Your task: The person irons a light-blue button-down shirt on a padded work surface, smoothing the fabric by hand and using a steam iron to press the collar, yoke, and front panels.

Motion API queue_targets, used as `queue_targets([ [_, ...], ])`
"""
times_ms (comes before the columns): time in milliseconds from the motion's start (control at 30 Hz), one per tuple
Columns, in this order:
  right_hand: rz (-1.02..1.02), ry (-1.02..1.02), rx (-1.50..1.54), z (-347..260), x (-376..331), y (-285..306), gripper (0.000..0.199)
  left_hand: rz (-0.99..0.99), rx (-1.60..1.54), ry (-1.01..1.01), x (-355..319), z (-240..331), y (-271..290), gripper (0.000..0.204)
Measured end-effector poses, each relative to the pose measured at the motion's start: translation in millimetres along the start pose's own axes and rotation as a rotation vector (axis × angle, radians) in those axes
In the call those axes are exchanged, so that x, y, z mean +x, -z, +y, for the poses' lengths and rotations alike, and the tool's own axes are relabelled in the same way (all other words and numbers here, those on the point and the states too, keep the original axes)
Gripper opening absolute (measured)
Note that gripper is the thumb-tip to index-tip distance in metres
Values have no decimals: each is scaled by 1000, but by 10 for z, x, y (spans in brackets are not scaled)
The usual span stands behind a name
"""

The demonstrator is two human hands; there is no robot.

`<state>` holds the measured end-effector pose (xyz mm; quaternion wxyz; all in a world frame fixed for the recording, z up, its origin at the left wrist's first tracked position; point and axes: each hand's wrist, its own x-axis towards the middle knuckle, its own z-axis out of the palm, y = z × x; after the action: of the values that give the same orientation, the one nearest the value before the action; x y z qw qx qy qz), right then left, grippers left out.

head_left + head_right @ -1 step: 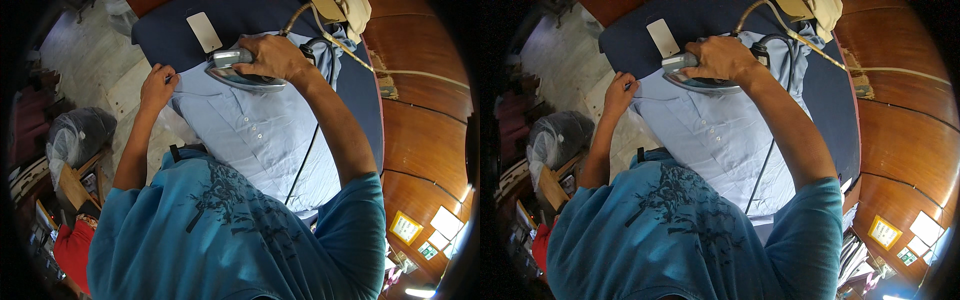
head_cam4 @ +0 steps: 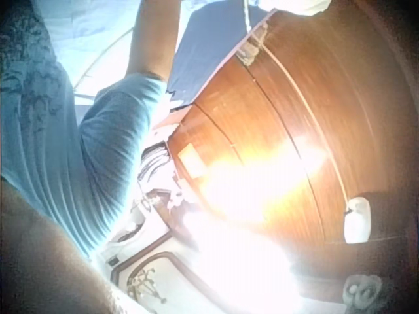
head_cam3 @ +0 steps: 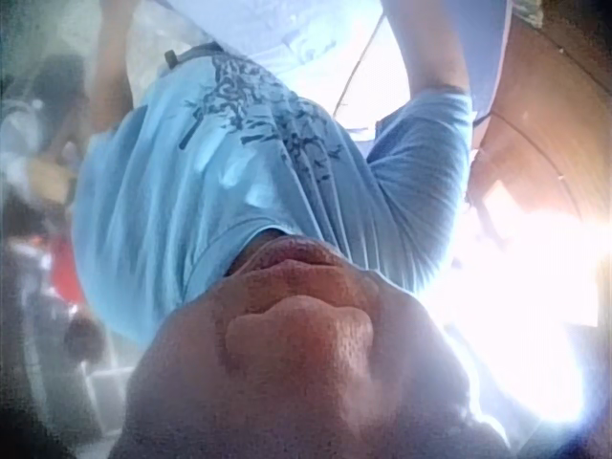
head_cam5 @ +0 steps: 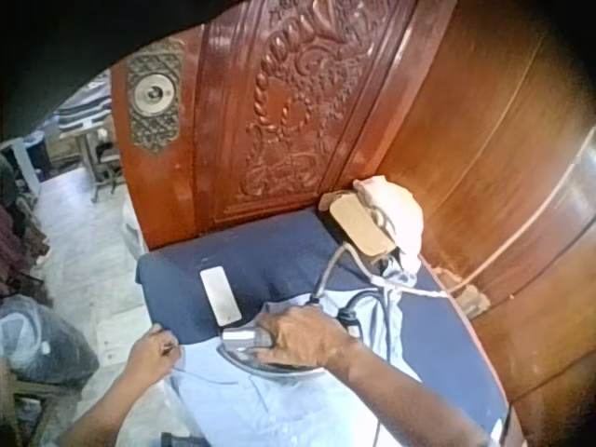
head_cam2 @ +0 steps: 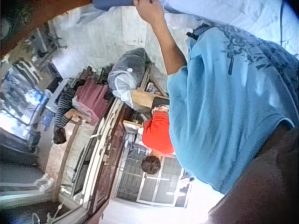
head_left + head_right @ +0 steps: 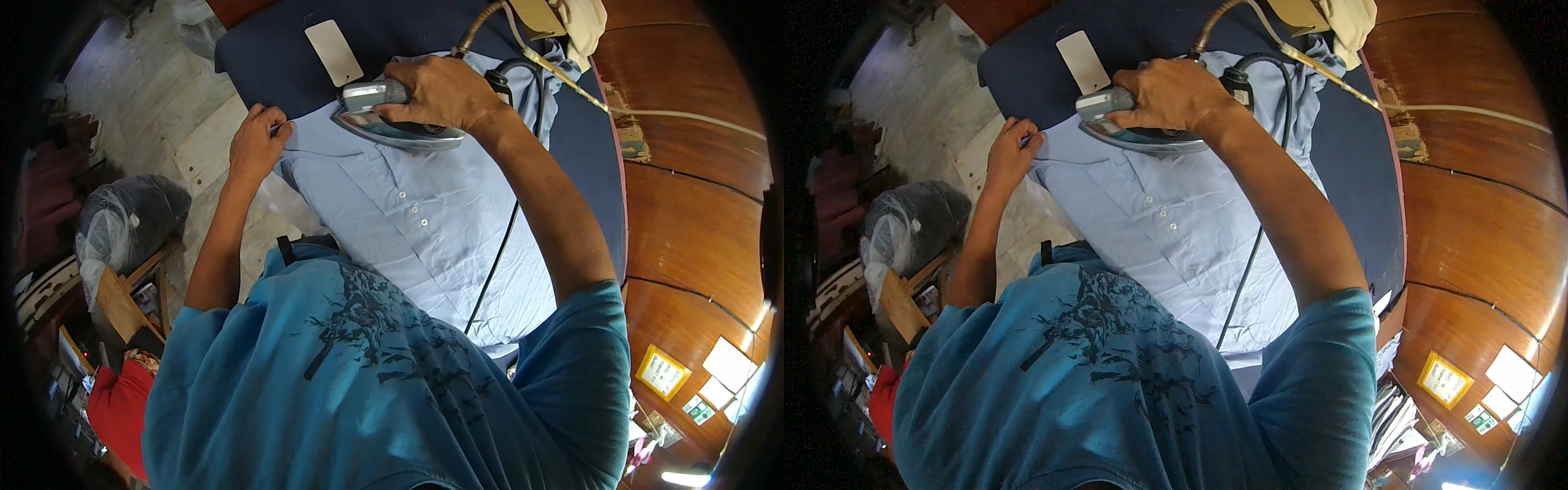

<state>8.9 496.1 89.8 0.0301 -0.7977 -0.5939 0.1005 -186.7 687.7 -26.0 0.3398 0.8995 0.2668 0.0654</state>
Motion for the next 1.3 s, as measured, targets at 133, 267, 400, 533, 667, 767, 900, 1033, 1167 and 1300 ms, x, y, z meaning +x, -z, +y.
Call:
queue_targets([
  [133,-69,1,24,-103,86,38,62,-14,21,4,-1,14,27,15],
  [267,-104,-13,55,-44,88,62,62,-2,9,22,-7,62,33,16],
  [400,36,-58,54,163,-90,-16,57,-11,17,16,-8,90,43,16],
  [533,-189,-63,45,226,-370,111,63,5,32,5,0,58,18,16],
  [667,-28,-254,148,334,-752,63,57,-11,29,12,-1,90,45,16],
  [767,11,-544,148,384,-872,50,64,1,71,-38,32,8,-3,17],
  [900,6,-636,158,309,-885,64,62,22,52,-39,23,4,-12,18],
  [1033,-57,-512,222,66,-1152,-19,56,23,74,-30,2,35,-17,18],
  [1167,-69,-403,189,-171,-1368,-63,53,21,87,-31,13,54,-7,17],
  [1300,80,-604,165,-137,-1183,-63,51,20,121,-43,33,9,-17,16],
])
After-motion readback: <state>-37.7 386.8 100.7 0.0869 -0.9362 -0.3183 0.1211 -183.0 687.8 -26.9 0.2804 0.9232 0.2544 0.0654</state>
